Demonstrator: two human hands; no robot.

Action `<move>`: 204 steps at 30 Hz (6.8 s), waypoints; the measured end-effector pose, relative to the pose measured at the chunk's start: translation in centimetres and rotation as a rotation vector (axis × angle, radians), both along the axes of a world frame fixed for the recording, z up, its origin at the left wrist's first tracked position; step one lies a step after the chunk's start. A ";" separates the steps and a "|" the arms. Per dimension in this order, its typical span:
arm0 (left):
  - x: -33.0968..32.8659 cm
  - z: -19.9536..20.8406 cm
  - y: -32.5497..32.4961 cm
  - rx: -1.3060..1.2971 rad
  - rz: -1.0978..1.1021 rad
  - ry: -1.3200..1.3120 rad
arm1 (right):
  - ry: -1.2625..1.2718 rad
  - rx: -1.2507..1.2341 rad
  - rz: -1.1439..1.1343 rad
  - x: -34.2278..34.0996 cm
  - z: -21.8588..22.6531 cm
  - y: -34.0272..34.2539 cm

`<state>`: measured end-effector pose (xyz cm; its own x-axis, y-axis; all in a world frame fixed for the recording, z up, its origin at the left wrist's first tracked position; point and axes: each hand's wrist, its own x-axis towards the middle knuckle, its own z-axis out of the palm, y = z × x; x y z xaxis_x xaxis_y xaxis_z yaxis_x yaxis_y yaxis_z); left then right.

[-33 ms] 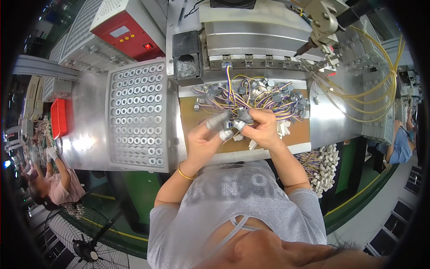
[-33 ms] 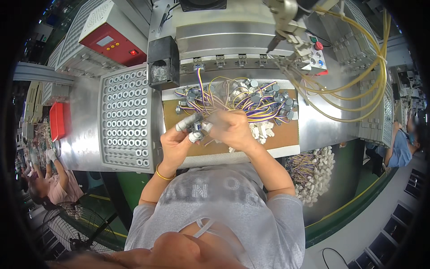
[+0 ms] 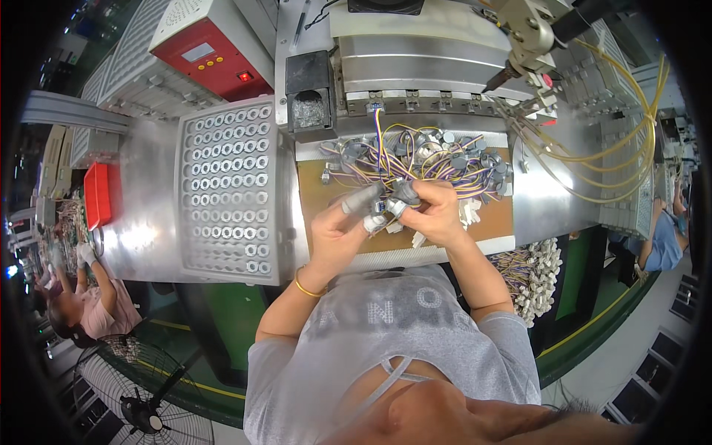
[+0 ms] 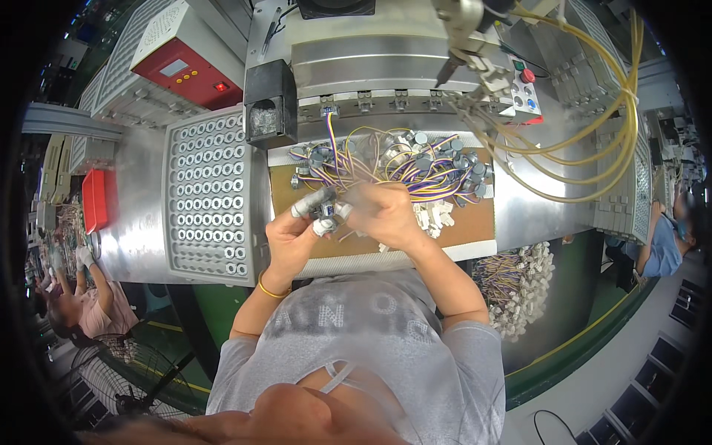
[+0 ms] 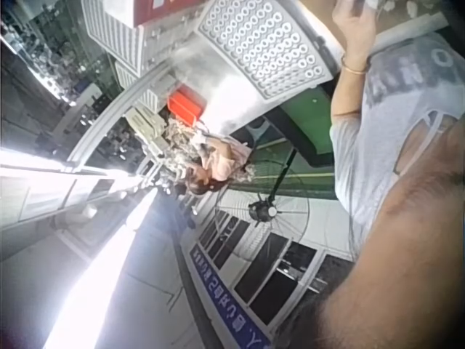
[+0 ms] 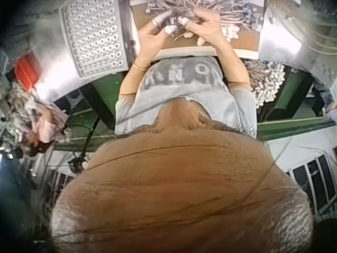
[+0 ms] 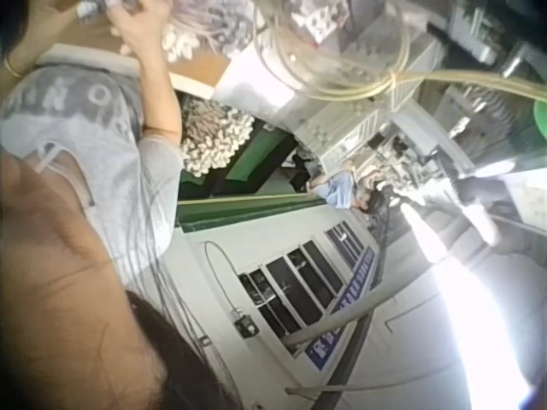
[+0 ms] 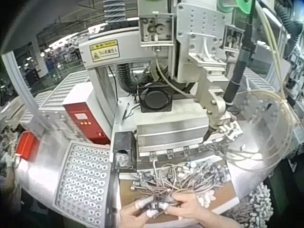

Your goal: The person assembles wire harnesses by taking metal components and fitting them onto the wire connectors by hand.

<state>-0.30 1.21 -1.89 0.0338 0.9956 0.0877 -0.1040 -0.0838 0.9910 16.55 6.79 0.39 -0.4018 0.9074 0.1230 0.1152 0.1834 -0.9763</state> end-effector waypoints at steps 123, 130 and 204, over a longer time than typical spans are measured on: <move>-3.6 2.8 -1.9 -0.099 0.076 -0.224 | 0.021 0.004 0.111 -4.8 1.1 -0.8; -3.1 2.3 -0.9 -0.145 0.087 -0.237 | -0.077 -0.046 0.105 -5.1 1.3 -1.0; -5.3 -0.8 -1.5 0.494 0.281 0.793 | -0.173 0.339 0.204 -4.6 -2.8 -0.8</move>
<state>-5.63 -0.31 -2.70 0.0300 0.8333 0.5520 0.6653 -0.4288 0.6112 11.96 5.98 -2.43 -0.6098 0.7271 0.3153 0.2001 0.5262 -0.8265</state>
